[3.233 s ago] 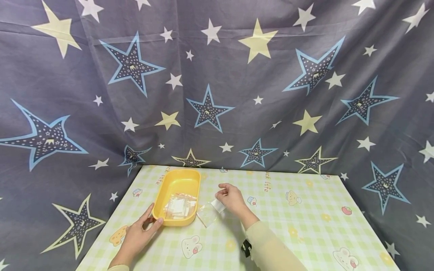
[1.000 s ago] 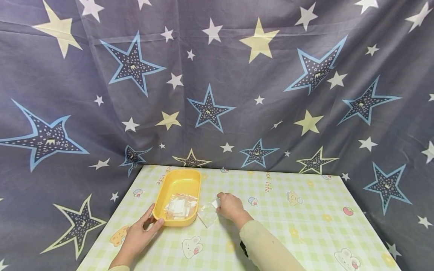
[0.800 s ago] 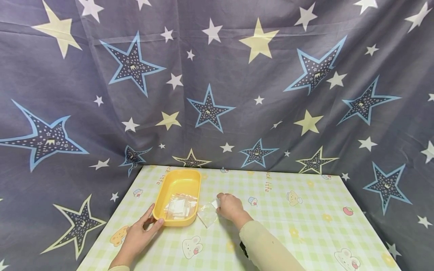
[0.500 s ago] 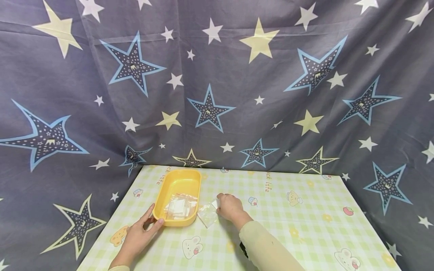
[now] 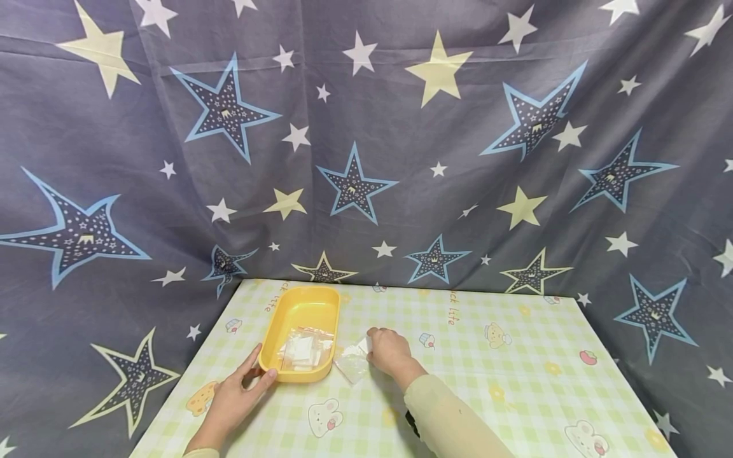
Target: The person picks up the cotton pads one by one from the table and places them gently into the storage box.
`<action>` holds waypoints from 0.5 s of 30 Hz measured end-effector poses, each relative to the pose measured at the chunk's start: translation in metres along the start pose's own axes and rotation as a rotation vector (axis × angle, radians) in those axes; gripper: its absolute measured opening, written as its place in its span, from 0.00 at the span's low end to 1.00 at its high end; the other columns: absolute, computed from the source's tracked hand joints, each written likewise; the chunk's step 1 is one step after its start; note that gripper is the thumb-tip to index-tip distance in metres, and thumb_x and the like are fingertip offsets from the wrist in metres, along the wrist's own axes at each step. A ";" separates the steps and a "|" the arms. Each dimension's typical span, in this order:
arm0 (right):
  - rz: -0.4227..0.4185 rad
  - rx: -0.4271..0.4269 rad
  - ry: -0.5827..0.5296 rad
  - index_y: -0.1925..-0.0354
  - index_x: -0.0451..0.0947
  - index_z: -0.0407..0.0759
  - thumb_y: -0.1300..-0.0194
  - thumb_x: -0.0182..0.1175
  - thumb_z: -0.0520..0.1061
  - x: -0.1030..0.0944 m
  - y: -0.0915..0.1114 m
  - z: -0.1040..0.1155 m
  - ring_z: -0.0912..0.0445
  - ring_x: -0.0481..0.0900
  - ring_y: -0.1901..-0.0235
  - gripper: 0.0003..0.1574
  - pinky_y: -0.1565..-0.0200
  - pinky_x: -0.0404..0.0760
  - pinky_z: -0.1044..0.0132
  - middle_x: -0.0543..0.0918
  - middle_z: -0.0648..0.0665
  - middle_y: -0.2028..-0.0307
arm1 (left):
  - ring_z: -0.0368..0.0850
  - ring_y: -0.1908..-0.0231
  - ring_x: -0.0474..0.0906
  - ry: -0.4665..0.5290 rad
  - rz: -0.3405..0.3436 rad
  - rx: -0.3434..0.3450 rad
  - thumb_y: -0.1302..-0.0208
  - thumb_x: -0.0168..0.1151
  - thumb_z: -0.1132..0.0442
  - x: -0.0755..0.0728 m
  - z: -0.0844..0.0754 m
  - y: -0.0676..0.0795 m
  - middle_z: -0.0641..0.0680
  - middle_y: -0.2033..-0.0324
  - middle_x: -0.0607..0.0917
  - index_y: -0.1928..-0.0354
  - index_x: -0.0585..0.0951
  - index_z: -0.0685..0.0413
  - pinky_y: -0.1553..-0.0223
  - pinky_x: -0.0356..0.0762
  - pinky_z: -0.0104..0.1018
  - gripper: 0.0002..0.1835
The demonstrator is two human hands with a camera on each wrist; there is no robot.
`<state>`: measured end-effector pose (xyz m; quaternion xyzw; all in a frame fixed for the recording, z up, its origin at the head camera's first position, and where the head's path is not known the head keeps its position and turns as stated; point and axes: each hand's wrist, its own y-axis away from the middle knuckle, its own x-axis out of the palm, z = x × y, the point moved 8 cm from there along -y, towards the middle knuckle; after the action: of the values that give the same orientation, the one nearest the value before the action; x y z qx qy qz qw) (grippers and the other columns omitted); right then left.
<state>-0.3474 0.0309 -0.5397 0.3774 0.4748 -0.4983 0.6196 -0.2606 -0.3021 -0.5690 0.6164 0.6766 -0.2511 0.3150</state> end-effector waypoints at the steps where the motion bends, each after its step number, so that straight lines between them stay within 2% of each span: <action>1: 0.001 0.001 0.000 0.35 0.82 0.46 0.37 0.78 0.48 0.001 0.000 0.000 0.44 0.90 0.49 0.33 0.52 0.91 0.51 0.90 0.40 0.44 | 0.72 0.28 0.73 0.000 0.001 -0.001 0.27 0.60 0.29 0.000 0.000 0.000 0.64 0.34 0.85 0.14 0.56 0.37 0.30 0.66 0.79 0.48; 15: 0.006 0.007 -0.052 0.34 0.81 0.45 0.39 0.78 0.45 0.000 0.001 -0.003 0.42 0.90 0.48 0.35 0.50 0.90 0.48 0.89 0.38 0.43 | 0.73 0.26 0.71 -0.008 0.005 -0.007 0.28 0.60 0.29 0.000 0.000 0.001 0.63 0.34 0.85 0.14 0.56 0.36 0.28 0.61 0.81 0.48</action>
<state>-0.3471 0.0342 -0.5409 0.3677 0.4556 -0.5079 0.6319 -0.2601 -0.3020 -0.5684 0.6161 0.6746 -0.2505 0.3203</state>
